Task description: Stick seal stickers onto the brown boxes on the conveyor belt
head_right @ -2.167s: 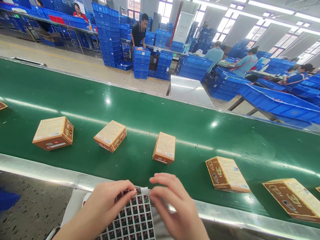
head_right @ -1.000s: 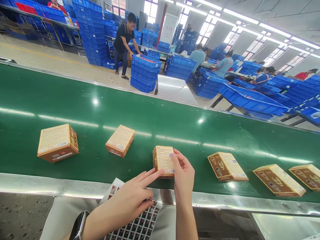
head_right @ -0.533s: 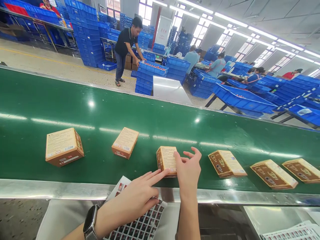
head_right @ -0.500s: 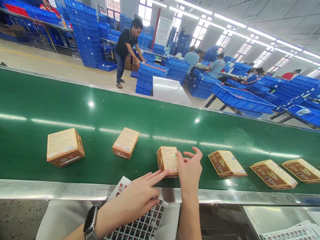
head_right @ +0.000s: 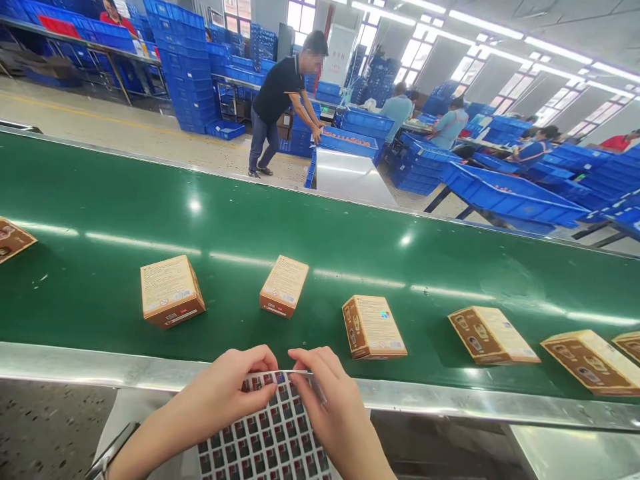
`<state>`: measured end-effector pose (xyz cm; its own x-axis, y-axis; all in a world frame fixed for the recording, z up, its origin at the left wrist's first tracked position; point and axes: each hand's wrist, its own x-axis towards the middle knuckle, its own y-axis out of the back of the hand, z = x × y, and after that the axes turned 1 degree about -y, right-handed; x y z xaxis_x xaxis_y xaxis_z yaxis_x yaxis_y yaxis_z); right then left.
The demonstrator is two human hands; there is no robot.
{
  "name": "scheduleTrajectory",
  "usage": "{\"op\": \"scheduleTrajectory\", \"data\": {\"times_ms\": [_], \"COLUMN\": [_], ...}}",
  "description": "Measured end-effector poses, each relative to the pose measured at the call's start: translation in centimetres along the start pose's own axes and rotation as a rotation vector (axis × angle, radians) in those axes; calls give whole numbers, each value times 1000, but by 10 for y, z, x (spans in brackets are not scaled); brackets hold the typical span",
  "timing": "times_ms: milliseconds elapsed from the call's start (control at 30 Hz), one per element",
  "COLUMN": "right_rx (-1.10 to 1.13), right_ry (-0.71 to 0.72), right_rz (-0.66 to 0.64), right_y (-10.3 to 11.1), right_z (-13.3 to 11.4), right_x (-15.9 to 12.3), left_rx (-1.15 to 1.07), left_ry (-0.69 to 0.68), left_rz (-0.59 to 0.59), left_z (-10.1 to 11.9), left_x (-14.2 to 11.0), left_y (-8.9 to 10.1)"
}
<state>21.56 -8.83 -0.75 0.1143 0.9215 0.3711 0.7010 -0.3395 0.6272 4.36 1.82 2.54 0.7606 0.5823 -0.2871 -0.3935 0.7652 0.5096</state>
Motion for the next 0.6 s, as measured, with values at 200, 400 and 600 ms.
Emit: {"op": "scheduleTrajectory", "data": {"times_ms": [200, 400, 600], "right_rx": [-307, -191, 363], "right_ry": [273, 220, -390], "right_rz": [56, 128, 373], "right_y": [0, 4, 12], "right_z": [0, -11, 55], "right_x": [11, 10, 72], "left_rx": [141, 104, 89], "left_ry": [-4, 52, -118], "left_rz": [41, 97, 43], "left_z": [-4, -3, -7], "left_x": [-4, -2, -4], "left_y": [3, 6, 4]}}
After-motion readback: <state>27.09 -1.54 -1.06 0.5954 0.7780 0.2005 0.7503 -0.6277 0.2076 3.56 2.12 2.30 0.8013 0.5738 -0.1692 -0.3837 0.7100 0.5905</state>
